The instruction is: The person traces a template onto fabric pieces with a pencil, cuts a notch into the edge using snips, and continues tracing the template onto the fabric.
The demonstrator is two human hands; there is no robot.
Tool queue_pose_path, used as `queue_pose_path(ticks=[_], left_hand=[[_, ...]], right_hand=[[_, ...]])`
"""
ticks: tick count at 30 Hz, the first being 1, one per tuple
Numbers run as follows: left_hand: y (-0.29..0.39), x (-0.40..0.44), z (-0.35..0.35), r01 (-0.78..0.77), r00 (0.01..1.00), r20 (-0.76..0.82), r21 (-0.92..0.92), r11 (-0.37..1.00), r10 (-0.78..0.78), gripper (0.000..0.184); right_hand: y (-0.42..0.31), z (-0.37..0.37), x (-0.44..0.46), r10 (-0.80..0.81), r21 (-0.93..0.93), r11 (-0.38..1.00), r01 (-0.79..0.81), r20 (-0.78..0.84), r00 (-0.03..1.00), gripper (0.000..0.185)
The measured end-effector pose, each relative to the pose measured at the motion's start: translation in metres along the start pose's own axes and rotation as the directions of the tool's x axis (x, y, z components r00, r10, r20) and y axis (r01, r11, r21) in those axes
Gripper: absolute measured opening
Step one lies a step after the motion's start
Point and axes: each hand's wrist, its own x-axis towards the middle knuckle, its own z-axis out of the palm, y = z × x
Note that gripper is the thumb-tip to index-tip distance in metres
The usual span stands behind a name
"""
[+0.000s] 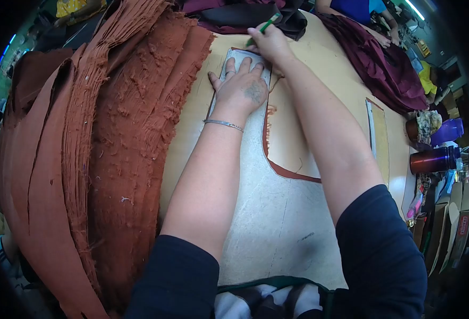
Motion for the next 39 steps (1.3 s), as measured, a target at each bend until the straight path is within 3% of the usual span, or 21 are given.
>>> queue_pose_path(ticks=[3,5,8,14,20,24,32,35,36,39], left_hand=[[-0.001,0.000,0.000,0.007,1.000,0.011,0.008,1.000,-0.007,0.045],[0.001,-0.001,0.001,0.010,1.000,0.018,-0.017,1.000,-0.009,0.045],[0.003,-0.003,-0.005,0.011,0.999,0.031,-0.044,0.999,-0.009,0.045],[0.002,-0.003,-0.002,-0.011,1.000,0.018,-0.012,1.000,0.011,0.044],[0.002,-0.003,-0.004,0.001,1.000,0.030,-0.021,1.000,0.000,0.044],[0.002,-0.001,-0.003,0.006,1.000,0.026,-0.023,1.000,-0.006,0.045],[0.003,-0.002,-0.002,0.010,1.000,0.025,-0.011,1.000,-0.010,0.045],[0.004,-0.004,-0.001,0.006,1.000,-0.004,-0.008,1.000,-0.006,0.044],[0.004,-0.004,-0.001,0.004,1.000,-0.017,-0.009,1.000,-0.004,0.043],[0.006,-0.005,0.003,0.001,0.999,-0.046,-0.010,1.000,-0.001,0.042]], right_hand=[[0.006,-0.036,-0.007,0.029,-0.102,0.994,-0.026,0.028,0.999,0.027],[0.013,-0.051,-0.012,-0.070,-0.220,0.973,0.065,-0.016,0.997,0.026],[0.007,-0.045,-0.048,-0.094,0.108,0.985,0.131,-0.294,0.951,0.022],[0.030,-0.029,-0.063,-0.063,0.051,0.995,0.091,-0.401,0.914,0.023],[0.021,-0.026,-0.073,-0.122,-0.099,0.991,0.092,-0.369,0.921,0.021],[-0.003,-0.029,-0.108,-0.260,-0.240,0.950,0.198,-0.263,0.929,0.018],[-0.027,-0.038,-0.210,-0.286,-0.087,0.956,0.281,-0.055,0.957,0.016],[-0.040,-0.045,-0.232,-0.156,0.056,0.987,0.152,0.076,0.985,0.017],[-0.043,-0.051,-0.233,-0.132,0.006,0.991,0.132,0.159,0.978,0.017],[-0.034,-0.051,-0.217,-0.154,0.127,0.983,0.136,0.139,0.978,0.017]])
